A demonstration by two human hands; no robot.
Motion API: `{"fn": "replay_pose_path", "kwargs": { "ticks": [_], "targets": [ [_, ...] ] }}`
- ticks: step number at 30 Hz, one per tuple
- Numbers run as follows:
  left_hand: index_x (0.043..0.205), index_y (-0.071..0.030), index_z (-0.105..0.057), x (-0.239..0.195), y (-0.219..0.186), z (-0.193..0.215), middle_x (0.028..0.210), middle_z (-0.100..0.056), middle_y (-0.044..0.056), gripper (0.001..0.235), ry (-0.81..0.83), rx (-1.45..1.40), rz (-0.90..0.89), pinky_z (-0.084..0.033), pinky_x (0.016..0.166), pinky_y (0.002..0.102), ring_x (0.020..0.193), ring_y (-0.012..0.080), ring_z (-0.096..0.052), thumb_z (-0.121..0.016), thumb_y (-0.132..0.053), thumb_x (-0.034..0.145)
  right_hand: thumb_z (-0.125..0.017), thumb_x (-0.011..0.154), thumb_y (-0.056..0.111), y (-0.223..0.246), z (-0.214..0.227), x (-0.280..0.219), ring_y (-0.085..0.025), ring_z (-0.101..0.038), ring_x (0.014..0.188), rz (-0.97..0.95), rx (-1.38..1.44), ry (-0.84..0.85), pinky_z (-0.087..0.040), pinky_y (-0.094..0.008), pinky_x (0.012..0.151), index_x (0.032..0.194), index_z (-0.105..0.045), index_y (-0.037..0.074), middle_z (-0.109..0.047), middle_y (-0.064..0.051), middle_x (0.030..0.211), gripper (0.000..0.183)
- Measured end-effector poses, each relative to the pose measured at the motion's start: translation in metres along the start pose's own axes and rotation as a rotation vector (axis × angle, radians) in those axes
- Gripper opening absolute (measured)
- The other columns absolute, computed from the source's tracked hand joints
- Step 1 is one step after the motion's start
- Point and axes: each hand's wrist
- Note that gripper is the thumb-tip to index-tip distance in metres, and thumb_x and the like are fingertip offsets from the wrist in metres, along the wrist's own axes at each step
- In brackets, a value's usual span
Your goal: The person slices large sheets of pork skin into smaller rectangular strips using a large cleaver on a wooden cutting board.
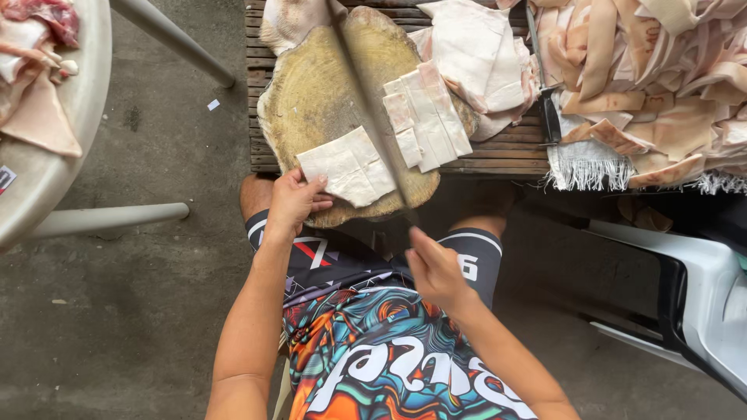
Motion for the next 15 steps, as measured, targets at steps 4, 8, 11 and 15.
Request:
{"fn": "replay_pose_path", "kwargs": {
  "ticks": [4, 8, 11, 15],
  "targets": [
    [0.115, 0.000, -0.066, 0.006, -0.001, 0.001, 0.097, -0.075, 0.011, 0.024, 0.032, -0.003, -0.026, -0.064, 0.062, 0.030, 0.074, 0.0182, -0.073, -0.070, -0.010, 0.094, -0.055, 0.107, 0.018, -0.033, -0.026, -0.006, -0.018, -0.063, 0.063, -0.383, -0.069, 0.173, -0.050, -0.028, 0.060, 0.165, -0.035, 0.024, -0.062, -0.006, 0.081, 0.062],
    [0.121, -0.004, -0.061, -0.002, 0.010, -0.007, 0.106, -0.071, 0.011, 0.027, 0.016, -0.034, -0.064, -0.063, 0.061, 0.033, 0.078, 0.0179, -0.072, -0.067, -0.011, 0.096, -0.049, 0.103, 0.017, -0.043, -0.013, -0.030, -0.008, -0.044, 0.044, -0.954, 0.424, 0.178, -0.043, -0.025, 0.044, 0.161, -0.036, 0.021, -0.048, 0.001, 0.058, 0.060],
    [0.128, -0.005, -0.054, 0.004, -0.014, -0.014, 0.118, -0.069, 0.009, 0.032, 0.058, -0.170, -0.179, -0.065, 0.068, 0.035, 0.094, 0.0172, -0.073, -0.065, -0.010, 0.098, -0.049, 0.103, 0.017, -0.067, -0.007, 0.002, -0.007, -0.045, 0.045, -0.881, 0.389, 0.165, -0.044, -0.025, 0.045, 0.162, -0.034, 0.023, -0.048, 0.002, 0.058, 0.061],
    [0.135, -0.009, -0.048, -0.011, -0.018, -0.026, 0.119, -0.069, 0.009, 0.038, 0.178, -0.317, -0.146, -0.065, 0.069, 0.037, 0.098, 0.0239, -0.071, -0.061, -0.013, 0.099, -0.050, 0.103, 0.017, -0.069, -0.009, -0.002, -0.007, -0.046, 0.046, -0.848, 0.429, 0.153, -0.047, -0.025, 0.045, 0.162, -0.030, 0.027, -0.048, 0.002, 0.060, 0.063]
  ]
}}
Point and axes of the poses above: each hand's wrist, its own x-axis towards the middle knuckle, its own z-axis out of the back of the hand, y = z × x
